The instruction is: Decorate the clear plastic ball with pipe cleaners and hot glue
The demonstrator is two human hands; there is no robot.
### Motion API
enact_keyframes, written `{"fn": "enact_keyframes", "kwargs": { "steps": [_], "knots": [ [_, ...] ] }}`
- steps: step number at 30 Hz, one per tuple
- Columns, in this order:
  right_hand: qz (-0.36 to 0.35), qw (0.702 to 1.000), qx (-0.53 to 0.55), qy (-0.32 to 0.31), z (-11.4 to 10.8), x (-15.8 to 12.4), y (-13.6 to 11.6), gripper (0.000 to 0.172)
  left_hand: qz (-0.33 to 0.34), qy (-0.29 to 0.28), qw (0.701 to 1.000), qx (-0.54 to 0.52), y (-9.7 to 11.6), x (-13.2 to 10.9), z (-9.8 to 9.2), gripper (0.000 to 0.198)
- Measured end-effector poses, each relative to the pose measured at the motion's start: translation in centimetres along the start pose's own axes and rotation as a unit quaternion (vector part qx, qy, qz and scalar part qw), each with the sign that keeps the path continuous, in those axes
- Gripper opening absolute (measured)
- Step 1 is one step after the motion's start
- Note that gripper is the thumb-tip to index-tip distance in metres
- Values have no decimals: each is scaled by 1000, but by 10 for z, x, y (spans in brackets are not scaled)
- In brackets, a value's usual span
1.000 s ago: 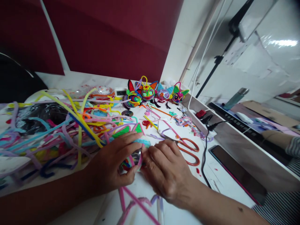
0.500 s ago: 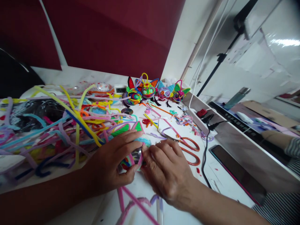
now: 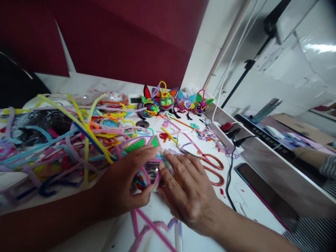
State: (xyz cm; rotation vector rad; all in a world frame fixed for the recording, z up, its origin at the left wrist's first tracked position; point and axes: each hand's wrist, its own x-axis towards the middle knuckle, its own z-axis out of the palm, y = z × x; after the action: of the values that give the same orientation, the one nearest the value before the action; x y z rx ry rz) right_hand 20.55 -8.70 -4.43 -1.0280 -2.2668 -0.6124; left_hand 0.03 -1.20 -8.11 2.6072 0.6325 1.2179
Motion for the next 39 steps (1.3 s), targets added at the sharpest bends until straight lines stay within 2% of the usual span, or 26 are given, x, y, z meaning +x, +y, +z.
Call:
{"fn": "enact_keyframes", "kwargs": {
  "steps": [10,22,29,39],
  "knots": [
    [-33,999,24,-3,-1,-1,8,32,-5,15,1000,-2,3,0,0,68],
    [-37,999,28,-3,-1,2,10,35,12,32,999,-4,4,0,2,65],
    [-37,999,26,-6,0,0,10,34,-6,26,1000,-14,5,-2,3,60],
    [-35,999,28,-10,1,0,12,33,24,17,999,-21,3,0,2,53]
  ]
}}
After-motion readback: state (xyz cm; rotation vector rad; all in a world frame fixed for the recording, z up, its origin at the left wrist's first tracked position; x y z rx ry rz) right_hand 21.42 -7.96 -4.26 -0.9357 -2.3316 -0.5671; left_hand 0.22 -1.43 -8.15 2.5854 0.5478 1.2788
